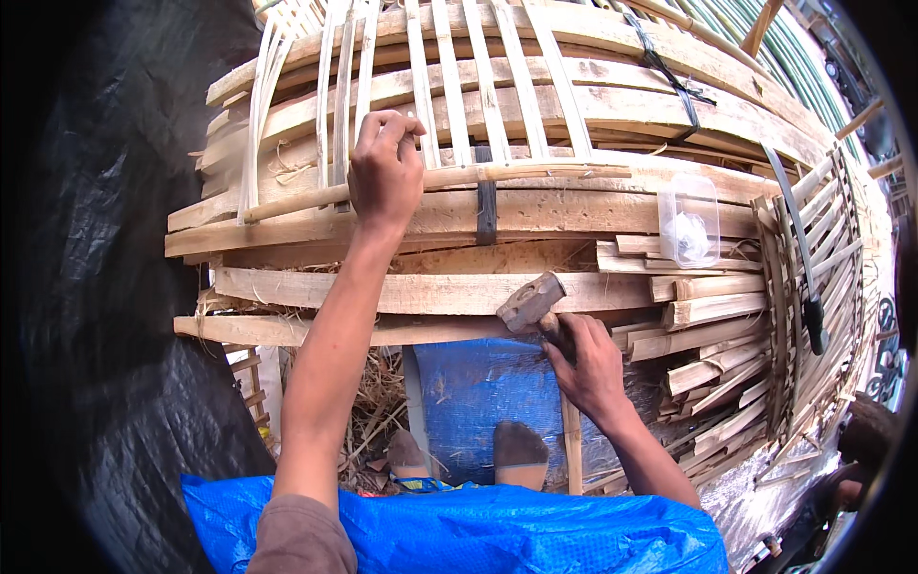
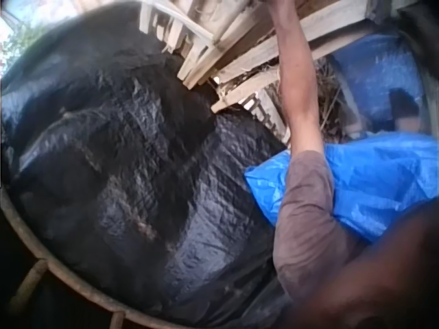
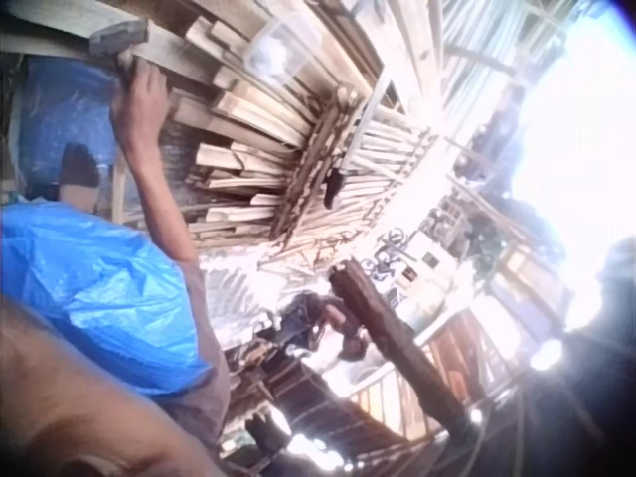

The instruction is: The person constructs a bamboo structure by aligning thin bamboo slats across thicker wooden support beams and securing them using a hammer and small nails.

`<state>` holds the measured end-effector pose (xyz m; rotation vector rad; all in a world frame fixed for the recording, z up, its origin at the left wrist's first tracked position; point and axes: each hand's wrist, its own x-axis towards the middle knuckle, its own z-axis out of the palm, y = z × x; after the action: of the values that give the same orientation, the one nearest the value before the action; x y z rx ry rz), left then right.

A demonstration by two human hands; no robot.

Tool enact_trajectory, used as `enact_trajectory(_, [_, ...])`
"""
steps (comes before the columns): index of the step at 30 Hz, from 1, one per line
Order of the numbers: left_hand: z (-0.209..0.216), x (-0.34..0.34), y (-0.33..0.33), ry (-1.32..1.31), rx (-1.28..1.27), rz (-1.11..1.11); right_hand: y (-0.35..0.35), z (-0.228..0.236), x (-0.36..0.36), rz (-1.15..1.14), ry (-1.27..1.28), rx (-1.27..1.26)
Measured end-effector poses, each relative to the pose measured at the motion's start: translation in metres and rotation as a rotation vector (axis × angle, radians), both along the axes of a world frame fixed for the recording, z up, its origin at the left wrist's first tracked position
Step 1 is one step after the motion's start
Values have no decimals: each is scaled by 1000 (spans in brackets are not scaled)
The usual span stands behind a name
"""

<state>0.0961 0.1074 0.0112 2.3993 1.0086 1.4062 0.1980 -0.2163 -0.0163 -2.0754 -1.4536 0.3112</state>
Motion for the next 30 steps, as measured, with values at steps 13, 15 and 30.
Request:
enact_trajectory(13, [0, 0, -1, -43, 65, 23, 168, 81, 125, -116, -203, -102])
enact_trajectory(15, [0, 0, 1, -29, 79, 26, 191, 78, 135, -190, -81, -166])
enact_trajectory(30, [14, 4, 20, -127, 141, 17, 250, 85, 137, -305, 104, 126])
